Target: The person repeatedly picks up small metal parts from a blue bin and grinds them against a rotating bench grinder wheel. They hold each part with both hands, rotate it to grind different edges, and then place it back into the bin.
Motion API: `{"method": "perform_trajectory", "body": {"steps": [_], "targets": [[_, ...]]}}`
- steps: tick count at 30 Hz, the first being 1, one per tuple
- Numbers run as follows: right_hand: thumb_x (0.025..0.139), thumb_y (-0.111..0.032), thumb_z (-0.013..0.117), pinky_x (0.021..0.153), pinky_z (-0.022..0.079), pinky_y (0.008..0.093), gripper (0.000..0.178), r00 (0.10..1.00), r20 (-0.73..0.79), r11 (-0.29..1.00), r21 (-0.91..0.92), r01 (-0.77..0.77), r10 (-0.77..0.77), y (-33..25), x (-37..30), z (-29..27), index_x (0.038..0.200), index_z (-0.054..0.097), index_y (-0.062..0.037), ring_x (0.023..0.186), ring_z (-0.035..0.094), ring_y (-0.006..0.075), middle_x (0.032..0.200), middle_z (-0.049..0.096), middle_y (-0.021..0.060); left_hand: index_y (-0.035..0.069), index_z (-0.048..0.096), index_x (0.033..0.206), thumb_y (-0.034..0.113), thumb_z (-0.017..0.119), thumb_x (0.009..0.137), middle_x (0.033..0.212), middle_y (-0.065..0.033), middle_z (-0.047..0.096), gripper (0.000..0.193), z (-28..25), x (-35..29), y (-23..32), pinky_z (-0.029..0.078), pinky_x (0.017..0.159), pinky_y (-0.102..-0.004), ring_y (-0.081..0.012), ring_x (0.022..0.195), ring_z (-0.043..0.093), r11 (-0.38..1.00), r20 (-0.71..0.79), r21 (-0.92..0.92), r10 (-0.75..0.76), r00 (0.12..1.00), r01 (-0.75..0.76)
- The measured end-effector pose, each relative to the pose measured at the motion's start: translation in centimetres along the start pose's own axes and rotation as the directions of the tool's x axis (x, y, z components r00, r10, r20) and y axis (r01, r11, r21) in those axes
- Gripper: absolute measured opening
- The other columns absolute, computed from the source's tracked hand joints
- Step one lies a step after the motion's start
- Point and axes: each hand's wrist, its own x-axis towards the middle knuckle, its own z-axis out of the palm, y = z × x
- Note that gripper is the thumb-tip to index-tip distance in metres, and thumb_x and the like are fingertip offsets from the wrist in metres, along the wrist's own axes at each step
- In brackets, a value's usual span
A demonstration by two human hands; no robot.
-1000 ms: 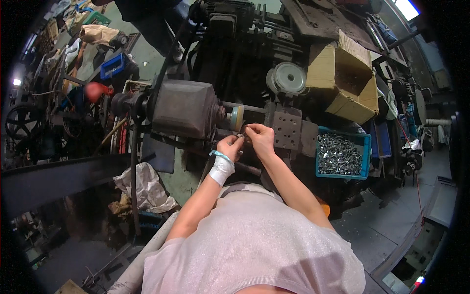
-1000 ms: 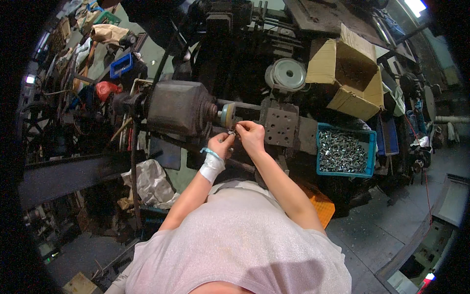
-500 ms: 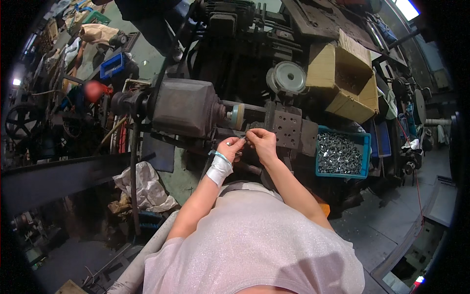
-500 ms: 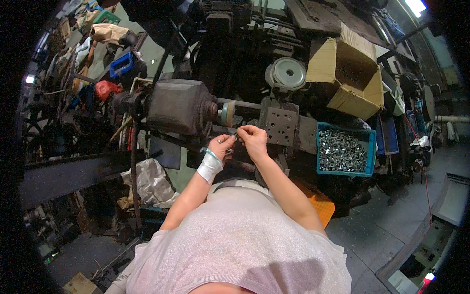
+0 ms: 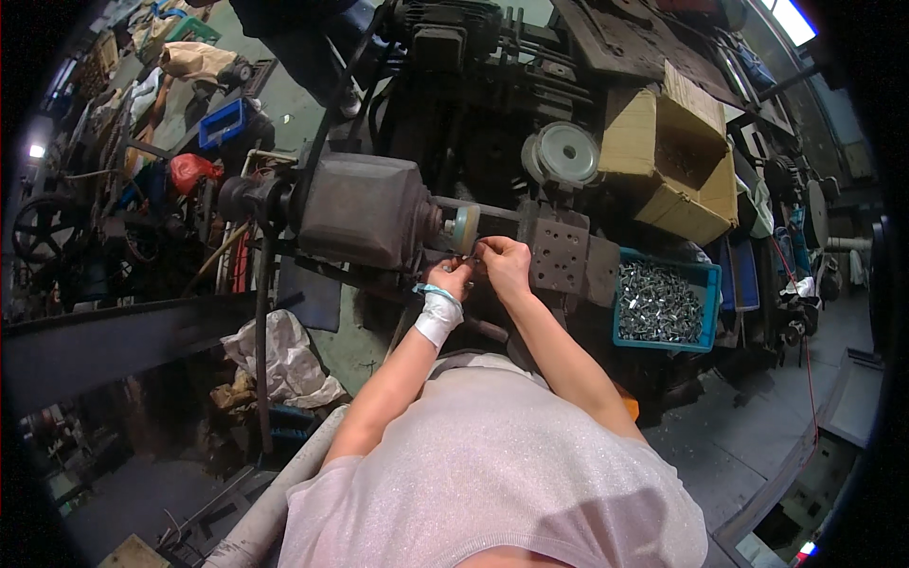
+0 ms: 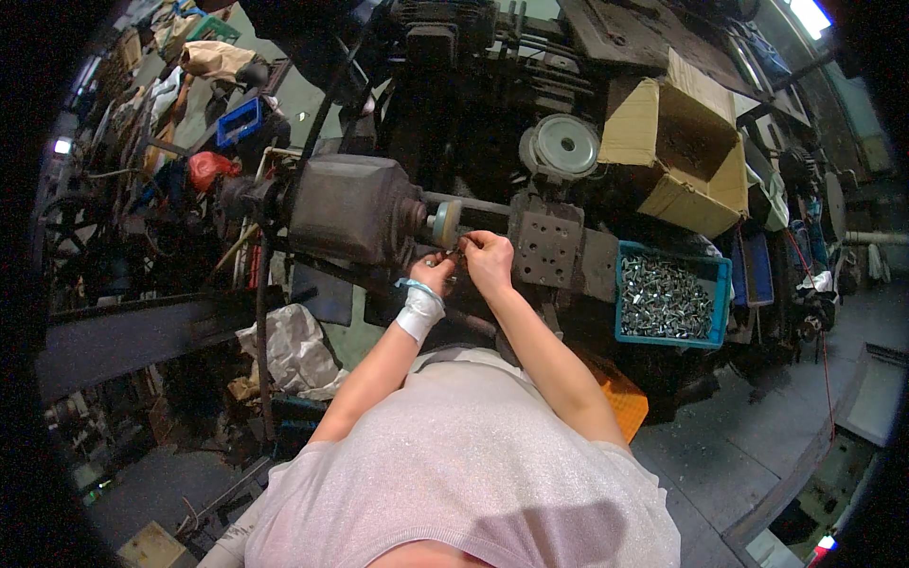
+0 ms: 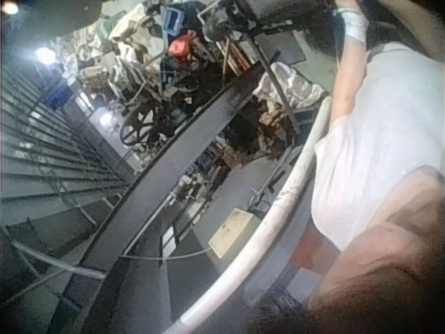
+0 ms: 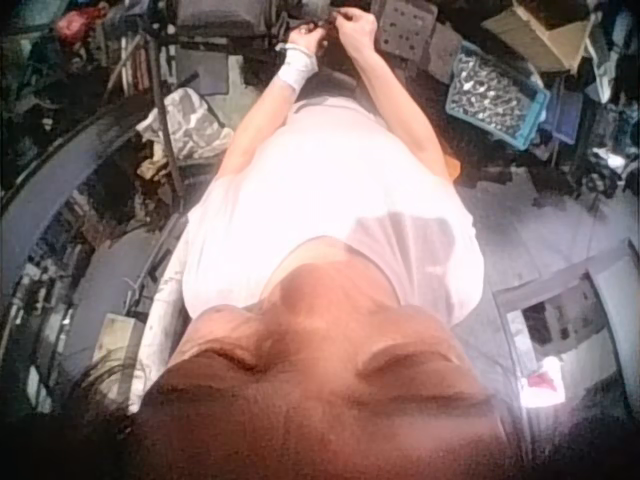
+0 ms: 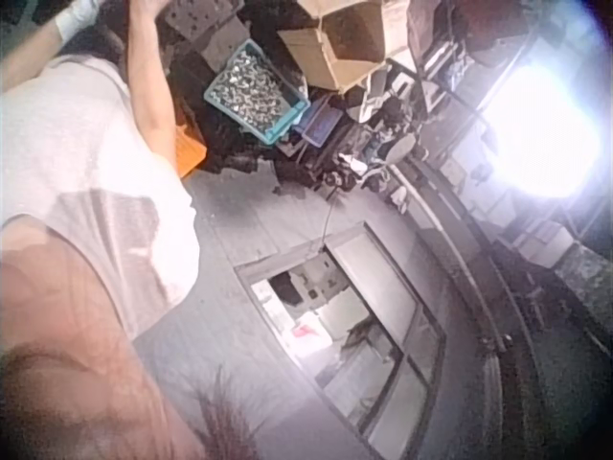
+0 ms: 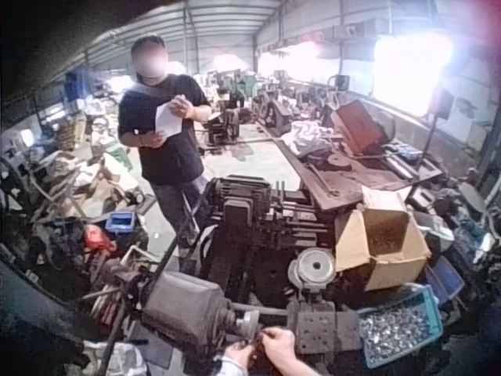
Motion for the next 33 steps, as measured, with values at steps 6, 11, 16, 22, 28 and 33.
{"method": "perform_trajectory", "body": {"steps": [6,11,16,22,28,33], "targets": [[0.075,-0.005,0.059,0.049,0.043,0.0207,0.012,1.000,0.002,0.995,0.095,-0.009,0.008,1.4,0.5,0.4,0.082,0.062,0.0032,0.057,0.054,0.0085,0.069,0.060,0.0050,0.005,0.055,0.071,0.016,0.062,0.074,0.063,0.0007,0.052,0.013,-0.2,0.5,-0.5,0.035,0.043,-0.0227,-0.0084,0.051,0.046,1.000,0.014,0.020,0.015,1.000,-0.015],[0.074,-0.009,0.060,0.048,0.039,0.0207,0.011,0.995,0.089,0.957,0.282,-0.068,0.045,-0.8,-1.8,-1.1,0.081,0.061,-0.0008,0.055,0.049,0.0075,0.065,0.055,0.0006,0.009,0.056,0.075,0.025,0.057,0.080,0.063,0.0008,0.052,0.017,-2.1,-0.4,-1.7,0.036,0.046,-0.0240,-0.0084,0.056,0.046,0.985,0.090,0.130,0.107,0.990,-0.118],[0.074,-0.014,0.056,0.039,0.034,0.0220,0.009,0.885,0.439,0.702,0.581,-0.412,0.155,-2.0,-3.6,-3.5,0.079,0.057,-0.0054,0.053,0.048,0.0089,0.066,0.053,0.0024,0.010,0.057,0.079,0.034,0.051,0.083,0.060,0.0019,0.049,0.025,-2.3,-1.4,-1.0,0.032,0.036,-0.0211,-0.0078,0.048,0.044,0.955,0.101,-0.175,-0.226,0.969,0.241],[0.072,-0.009,0.063,0.052,0.040,0.0210,0.012,0.947,0.264,0.979,-0.044,0.199,-0.181,-1.0,-5.9,-1.0,0.077,0.062,0.0018,0.059,0.050,0.0061,0.067,0.059,0.0013,0.012,0.058,0.084,0.041,0.052,0.082,0.070,0.0024,0.056,0.030,-1.7,-1.1,-1.8,0.037,0.044,-0.0232,-0.0096,0.060,0.049,0.970,0.065,-0.110,-0.210,0.976,0.216],[0.073,-0.007,0.059,0.053,0.041,0.0218,0.010,0.956,0.142,0.962,-0.058,0.268,-0.258,-1.2,-4.7,-2.1,0.074,0.061,0.0025,0.059,0.051,0.0065,0.063,0.059,0.0027,0.008,0.057,0.085,0.047,0.050,0.081,0.065,0.0007,0.051,0.039,-2.3,-2.8,0.0,0.032,0.040,-0.0201,-0.0075,0.051,0.045,0.978,0.241,-0.141,-0.116,0.964,0.153],[0.071,-0.005,0.060,0.060,0.043,0.0277,0.007,0.918,0.197,0.914,-0.156,0.376,-0.344,-2.7,-4.0,-3.0,0.075,0.060,0.0001,0.064,0.055,0.0156,0.071,0.059,0.0097,0.005,0.056,0.085,0.020,0.059,0.079,0.065,0.0002,0.053,0.016,-3.0,-3.0,0.5,0.031,0.040,-0.0187,-0.0059,0.049,0.043,0.994,0.351,-0.015,-0.093,0.932,0.105]]}}
